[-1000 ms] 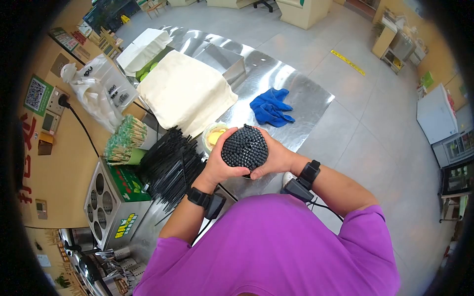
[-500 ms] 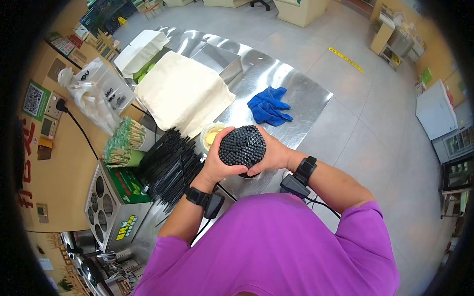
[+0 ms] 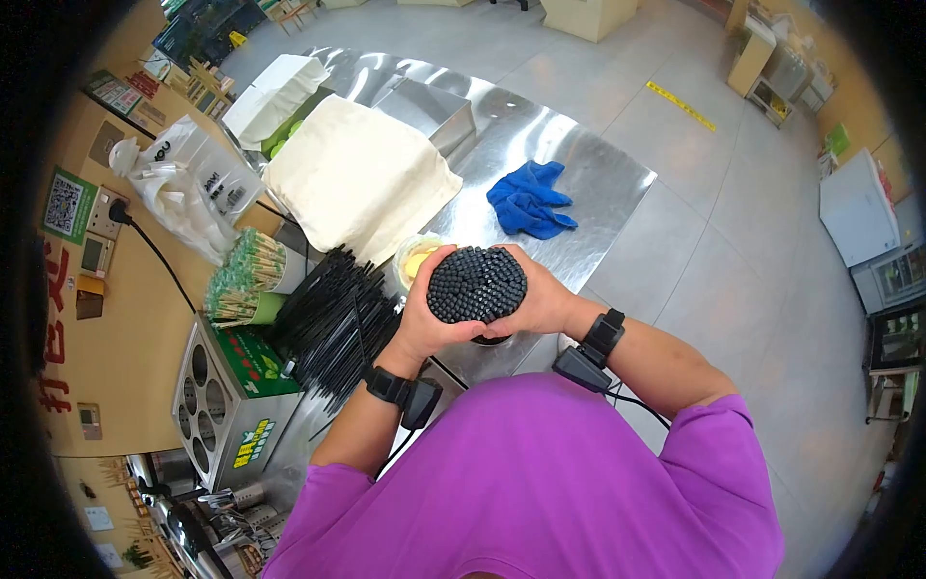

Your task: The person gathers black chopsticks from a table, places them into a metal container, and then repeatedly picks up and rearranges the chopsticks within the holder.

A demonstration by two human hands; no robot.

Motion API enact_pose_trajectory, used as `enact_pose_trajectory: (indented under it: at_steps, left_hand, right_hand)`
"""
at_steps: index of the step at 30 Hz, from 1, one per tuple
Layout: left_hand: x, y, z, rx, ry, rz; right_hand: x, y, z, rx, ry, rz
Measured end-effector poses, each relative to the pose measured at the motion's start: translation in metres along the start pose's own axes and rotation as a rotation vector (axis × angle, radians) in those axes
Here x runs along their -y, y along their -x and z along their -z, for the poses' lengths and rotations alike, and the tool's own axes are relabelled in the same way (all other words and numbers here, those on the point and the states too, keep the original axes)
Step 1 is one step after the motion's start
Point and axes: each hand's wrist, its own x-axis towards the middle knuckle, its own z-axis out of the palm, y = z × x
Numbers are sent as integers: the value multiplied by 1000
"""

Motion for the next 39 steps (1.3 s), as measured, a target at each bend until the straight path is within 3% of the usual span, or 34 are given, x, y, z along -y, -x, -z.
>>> enact_pose_trajectory:
  at_steps: [10,15,22,25,28,35,39]
  left_hand:
    - [2,2,-1,-37,-17,-22]
    - [7,8,-9,-120,66,-49]
    - [20,32,-14,-174,105,135]
    - [12,51,-6,-230,137,153]
    - [-1,66,-5,-410,229,270]
    - [-25,70,-16,-525,299,427]
    - [-28,67,-21,-479,343,409]
  right_hand:
    - [-8,4,-5,-58,-29,3]
    - [-8,13,-19,-183,-47,31]
    - [-30,29,-15,-168,141,17]
    - [-42,43,-12,-179,56,-66]
    - [-43,54,-7,-136,-51,-159]
    - [-16,56,-14,-146,-161,-73]
    - [-9,57,-15,-152,-104,-39]
